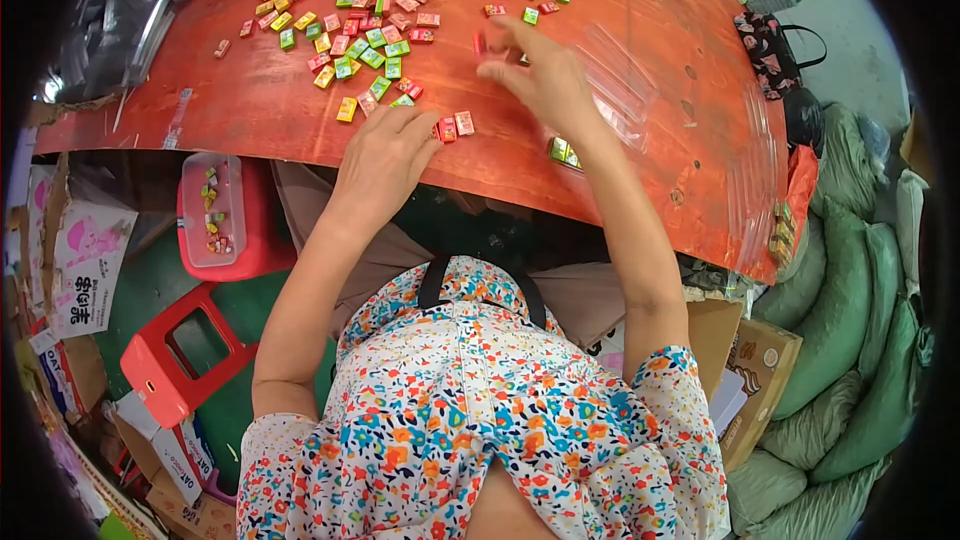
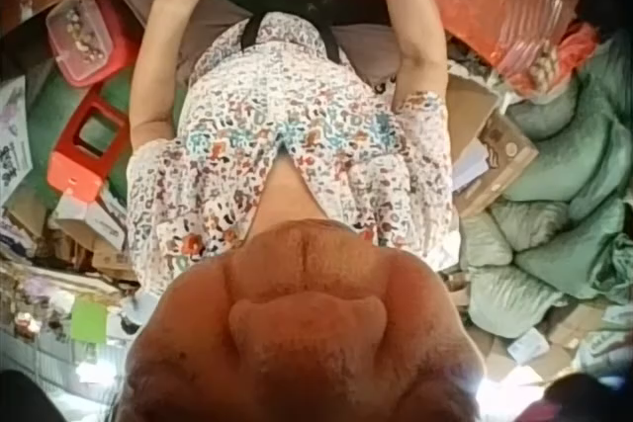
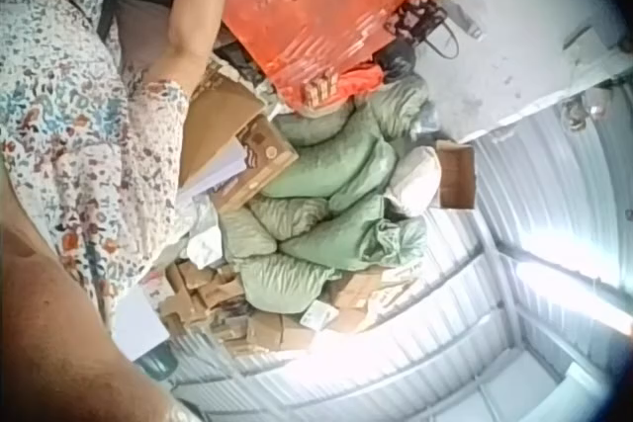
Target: Organizing and placing small colored toy blocks into clear plastic trays and then into a cardboard box.
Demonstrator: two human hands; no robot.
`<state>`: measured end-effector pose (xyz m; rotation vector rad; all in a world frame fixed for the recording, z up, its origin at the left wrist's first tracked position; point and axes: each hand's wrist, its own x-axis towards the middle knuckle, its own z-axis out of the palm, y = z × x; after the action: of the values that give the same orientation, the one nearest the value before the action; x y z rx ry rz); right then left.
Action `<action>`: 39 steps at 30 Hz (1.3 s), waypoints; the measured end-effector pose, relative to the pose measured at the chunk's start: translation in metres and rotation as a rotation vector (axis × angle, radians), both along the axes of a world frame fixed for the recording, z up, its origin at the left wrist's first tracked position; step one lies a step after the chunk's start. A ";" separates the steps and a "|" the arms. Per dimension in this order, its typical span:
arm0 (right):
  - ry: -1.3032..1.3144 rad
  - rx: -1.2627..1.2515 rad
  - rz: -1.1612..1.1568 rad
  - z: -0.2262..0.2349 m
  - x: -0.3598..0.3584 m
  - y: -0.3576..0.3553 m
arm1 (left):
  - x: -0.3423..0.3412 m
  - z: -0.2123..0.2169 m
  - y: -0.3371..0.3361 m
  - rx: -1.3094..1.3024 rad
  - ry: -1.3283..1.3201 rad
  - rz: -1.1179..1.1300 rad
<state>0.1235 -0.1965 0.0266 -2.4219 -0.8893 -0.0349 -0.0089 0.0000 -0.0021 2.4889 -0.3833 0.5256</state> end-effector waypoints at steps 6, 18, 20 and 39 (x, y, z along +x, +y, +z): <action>-0.419 -0.313 0.068 -0.003 0.031 -0.022 | -0.004 0.001 0.003 -0.111 0.019 0.003; -0.282 -0.128 0.151 -0.012 0.000 -0.027 | 0.003 0.005 0.003 -0.027 0.072 0.032; -0.273 -0.144 0.142 -0.012 -0.002 -0.027 | 0.002 0.007 0.003 -0.073 0.081 0.009; -0.129 -0.186 0.148 0.000 -0.009 -0.024 | 0.024 0.014 0.032 0.270 -0.049 0.080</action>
<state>0.1142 -0.2208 0.0265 -2.5399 -1.1750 -0.0568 0.0148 0.0316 0.0121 2.7646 -0.3971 0.6024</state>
